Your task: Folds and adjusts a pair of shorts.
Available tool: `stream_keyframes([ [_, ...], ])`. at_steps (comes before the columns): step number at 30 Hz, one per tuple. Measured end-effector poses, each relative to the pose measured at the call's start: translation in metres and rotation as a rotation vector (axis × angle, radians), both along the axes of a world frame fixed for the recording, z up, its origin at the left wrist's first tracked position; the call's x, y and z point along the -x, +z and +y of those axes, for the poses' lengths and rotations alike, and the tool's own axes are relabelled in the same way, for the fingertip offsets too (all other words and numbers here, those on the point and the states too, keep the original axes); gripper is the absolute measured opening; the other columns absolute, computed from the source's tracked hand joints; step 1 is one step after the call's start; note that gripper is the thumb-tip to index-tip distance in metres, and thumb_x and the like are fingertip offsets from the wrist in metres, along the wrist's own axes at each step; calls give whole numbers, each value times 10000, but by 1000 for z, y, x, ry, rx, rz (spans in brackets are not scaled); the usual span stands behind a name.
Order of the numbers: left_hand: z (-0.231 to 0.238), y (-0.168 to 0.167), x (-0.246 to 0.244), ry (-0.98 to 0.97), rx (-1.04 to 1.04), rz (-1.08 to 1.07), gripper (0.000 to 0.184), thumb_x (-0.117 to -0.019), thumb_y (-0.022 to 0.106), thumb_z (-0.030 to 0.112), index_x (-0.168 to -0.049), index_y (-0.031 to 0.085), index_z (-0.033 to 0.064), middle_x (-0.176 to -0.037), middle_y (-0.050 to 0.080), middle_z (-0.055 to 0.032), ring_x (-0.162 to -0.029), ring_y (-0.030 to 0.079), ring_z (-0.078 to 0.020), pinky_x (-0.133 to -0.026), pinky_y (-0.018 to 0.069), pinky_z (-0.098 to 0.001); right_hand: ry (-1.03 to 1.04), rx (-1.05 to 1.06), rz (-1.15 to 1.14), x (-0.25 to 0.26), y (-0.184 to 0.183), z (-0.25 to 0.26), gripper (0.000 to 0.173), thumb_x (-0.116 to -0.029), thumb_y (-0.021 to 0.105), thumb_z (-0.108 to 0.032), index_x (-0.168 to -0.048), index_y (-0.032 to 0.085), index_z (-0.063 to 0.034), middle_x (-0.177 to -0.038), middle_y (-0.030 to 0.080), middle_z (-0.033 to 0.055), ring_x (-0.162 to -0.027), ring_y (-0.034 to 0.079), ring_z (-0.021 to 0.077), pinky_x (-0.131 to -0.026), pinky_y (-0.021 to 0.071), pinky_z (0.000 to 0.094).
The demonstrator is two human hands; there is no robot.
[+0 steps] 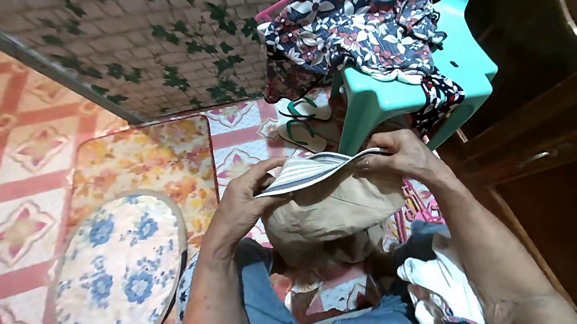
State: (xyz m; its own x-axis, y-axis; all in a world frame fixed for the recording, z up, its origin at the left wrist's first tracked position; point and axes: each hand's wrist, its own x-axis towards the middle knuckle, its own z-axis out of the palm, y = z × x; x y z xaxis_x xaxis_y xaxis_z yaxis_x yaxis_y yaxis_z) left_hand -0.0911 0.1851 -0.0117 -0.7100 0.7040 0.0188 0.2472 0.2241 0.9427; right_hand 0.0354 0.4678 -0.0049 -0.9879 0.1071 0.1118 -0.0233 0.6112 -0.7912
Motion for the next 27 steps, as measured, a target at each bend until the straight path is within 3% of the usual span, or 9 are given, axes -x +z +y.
stream_keyframes([
  [2, -1, -1, 2, -1, 81, 41, 437, -870, 665, -9, -1302, 633, 43, -883, 687, 30, -751, 610, 41, -732, 513, -162, -12, 84, 81, -2, 2, 3, 210, -866, 736, -261, -784, 670, -79, -639, 569, -73, -585, 504, -20, -564, 410, 203],
  [4, -2, -2, 3, 0, 73, 81, 380, -905, 626, 20, -1284, 652, 36, -991, 705, 15, -816, 618, 55, -773, 513, -156, 52, 212, 123, -5, 8, -2, 168, -860, 731, -210, -762, 651, -100, -621, 553, -121, -562, 484, -82, -533, 389, 126],
  [7, -5, -5, 6, -18, 5, 118, 329, -919, 585, 37, -1234, 673, 3, -1095, 714, 26, -917, 630, 88, -845, 516, -135, 194, 378, 152, -7, 12, -9, 149, -860, 720, -160, -744, 638, -114, -620, 557, -152, -560, 490, -113, -521, 390, 83],
  [9, -7, -7, 6, -39, -25, 107, 292, -923, 571, 31, -1187, 692, -3, -1086, 721, 45, -943, 633, 94, -868, 516, -135, 244, 422, 156, -8, 13, -10, 134, -857, 713, -145, -748, 649, -102, -635, 570, -143, -569, 498, -107, -524, 396, 85],
  [12, -9, -4, 4, -91, -26, 41, 215, -926, 565, 40, -1076, 719, 22, -956, 713, 106, -858, 628, 109, -811, 517, -117, 221, 413, 156, -8, 12, -10, 126, -857, 705, -122, -750, 642, -106, -638, 573, -146, -575, 505, -108, -534, 404, 84],
  [16, -9, 1, 2, -178, 78, -18, 142, -957, 573, 107, -891, 697, 125, -727, 622, 189, -669, 564, 128, -660, 482, -90, 89, 167, 159, -6, 0, -3, 168, -872, 724, -219, -775, 679, -90, -613, 576, -81, -532, 484, -50, -487, 386, 148],
  [18, -8, 2, 3, -158, 171, 43, 137, -971, 593, 127, -902, 704, 89, -730, 613, 142, -666, 551, 103, -664, 471, -122, 55, 60, 135, -4, -4, -3, 206, -888, 723, -259, -779, 682, -88, -610, 562, -59, -532, 470, -17, -494, 372, 185],
  [22, -6, -2, 6, -33, 227, 117, 151, -959, 601, 48, -1018, 728, -8, -911, 698, -17, -803, 610, 8, -785, 504, -228, 71, 27, 40, -2, -1, -8, 227, -902, 706, -248, -768, 660, -70, -624, 544, -44, -556, 469, 11, -526, 374, 222],
  [27, -4, -9, 6, 109, -13, 90, 148, -940, 574, 21, -980, 716, 15, -834, 689, 89, -767, 628, 80, -759, 535, -151, 100, 4, 52, -1, 4, -10, 263, -924, 698, -262, -769, 636, -59, -622, 519, -53, -566, 453, -7, -538, 352, 206],
])
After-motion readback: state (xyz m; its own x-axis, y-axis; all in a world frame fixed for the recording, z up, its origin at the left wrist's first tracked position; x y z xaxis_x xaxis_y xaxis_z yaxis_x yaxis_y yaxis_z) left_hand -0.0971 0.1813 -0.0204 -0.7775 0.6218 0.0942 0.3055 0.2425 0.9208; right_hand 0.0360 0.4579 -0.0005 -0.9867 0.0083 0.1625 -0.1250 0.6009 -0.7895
